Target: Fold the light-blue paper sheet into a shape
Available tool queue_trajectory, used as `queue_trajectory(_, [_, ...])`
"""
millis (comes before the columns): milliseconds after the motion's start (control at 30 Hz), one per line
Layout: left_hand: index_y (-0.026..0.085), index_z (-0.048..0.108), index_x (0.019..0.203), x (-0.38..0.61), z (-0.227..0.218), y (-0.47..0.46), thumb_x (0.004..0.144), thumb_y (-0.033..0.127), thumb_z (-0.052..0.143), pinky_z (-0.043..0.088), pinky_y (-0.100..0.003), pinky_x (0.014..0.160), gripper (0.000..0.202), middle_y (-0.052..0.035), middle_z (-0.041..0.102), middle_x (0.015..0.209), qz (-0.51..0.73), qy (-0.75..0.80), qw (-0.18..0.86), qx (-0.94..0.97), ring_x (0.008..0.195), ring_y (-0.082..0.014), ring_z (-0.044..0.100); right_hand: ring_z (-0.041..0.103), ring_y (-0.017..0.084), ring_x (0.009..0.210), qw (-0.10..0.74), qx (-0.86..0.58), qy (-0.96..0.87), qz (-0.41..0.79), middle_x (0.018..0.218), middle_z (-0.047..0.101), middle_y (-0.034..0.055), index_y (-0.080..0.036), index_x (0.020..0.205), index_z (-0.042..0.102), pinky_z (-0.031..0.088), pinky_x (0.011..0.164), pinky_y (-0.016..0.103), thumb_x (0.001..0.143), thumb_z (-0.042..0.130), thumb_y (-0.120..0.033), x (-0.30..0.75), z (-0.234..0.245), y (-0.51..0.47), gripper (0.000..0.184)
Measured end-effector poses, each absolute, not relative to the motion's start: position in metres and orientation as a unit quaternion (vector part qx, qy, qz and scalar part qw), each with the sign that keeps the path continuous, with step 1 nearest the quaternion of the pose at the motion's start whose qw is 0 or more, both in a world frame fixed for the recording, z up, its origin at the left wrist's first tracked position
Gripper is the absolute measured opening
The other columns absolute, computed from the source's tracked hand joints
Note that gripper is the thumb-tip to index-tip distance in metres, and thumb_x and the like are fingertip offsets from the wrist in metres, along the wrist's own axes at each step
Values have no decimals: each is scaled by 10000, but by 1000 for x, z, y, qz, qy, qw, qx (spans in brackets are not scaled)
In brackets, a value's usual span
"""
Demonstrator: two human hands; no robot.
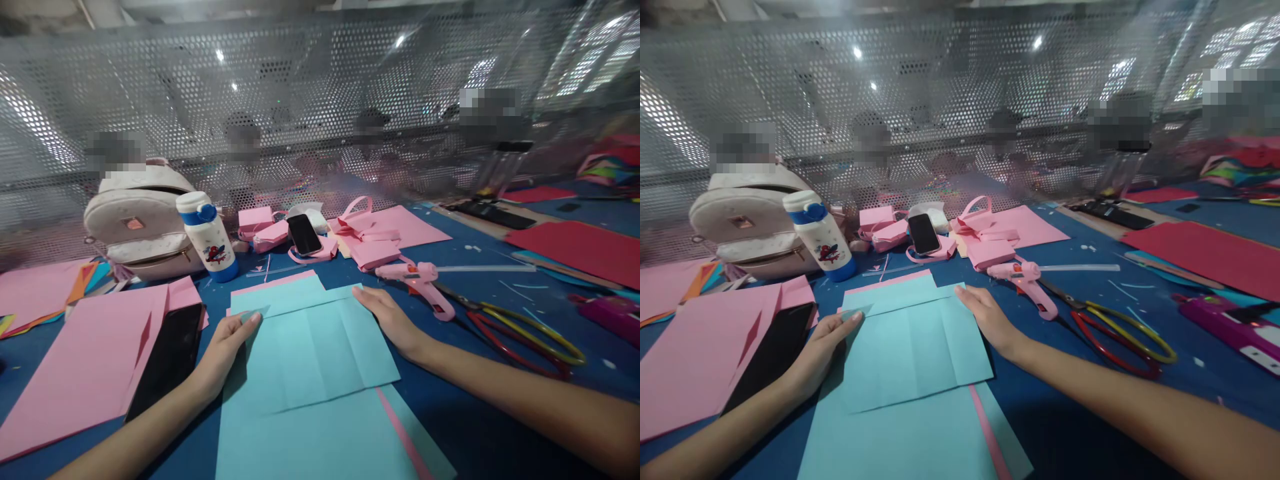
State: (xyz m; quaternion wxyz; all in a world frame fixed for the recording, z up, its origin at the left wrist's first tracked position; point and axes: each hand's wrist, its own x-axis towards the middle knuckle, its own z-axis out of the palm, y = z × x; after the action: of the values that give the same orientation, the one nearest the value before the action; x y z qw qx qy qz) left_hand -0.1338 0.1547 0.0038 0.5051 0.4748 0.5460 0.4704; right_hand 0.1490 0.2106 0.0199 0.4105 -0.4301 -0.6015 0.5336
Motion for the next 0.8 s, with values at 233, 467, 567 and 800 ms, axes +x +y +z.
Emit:
queue_trajectory(233, [201, 298, 574, -137, -1, 155, 779, 612, 692, 161, -215, 461, 605, 86, 230, 532, 505, 527, 525, 437, 484, -64, 174, 418, 132, 572, 411, -430, -599, 536, 614, 483, -19, -190, 672, 506, 349, 542, 269, 793, 587, -691, 149, 19, 212, 521])
queue_trajectory(467, [177, 444, 572, -133, 4, 154, 710, 601, 757, 232, -204, 452, 545, 74, 358, 503, 524, 513, 549, 402, 451, -65, 290, 437, 128, 556, 417, -423, -579, 559, 615, 507, -22, -189, 693, 525, 358, 531, 264, 793, 616, -667, 148, 18, 212, 497])
queue_trajectory(567, [161, 549, 605, -132, 6, 152, 714, 583, 758, 299, -214, 467, 483, 41, 471, 523, 529, 505, 551, 403, 467, -91, 404, 428, 122, 542, 424, -421, -570, 564, 606, 497, -27, -189, 693, 524, 346, 514, 257, 797, 625, -651, 149, 16, 212, 485])
queue_trajectory(800, [153, 593, 636, -132, 5, 153, 743, 589, 727, 309, -217, 469, 469, 27, 507, 553, 538, 524, 497, 434, 495, -103, 428, 420, 123, 565, 423, -421, -575, 560, 617, 480, -27, -191, 694, 499, 335, 527, 255, 814, 612, -643, 149, 15, 213, 481])
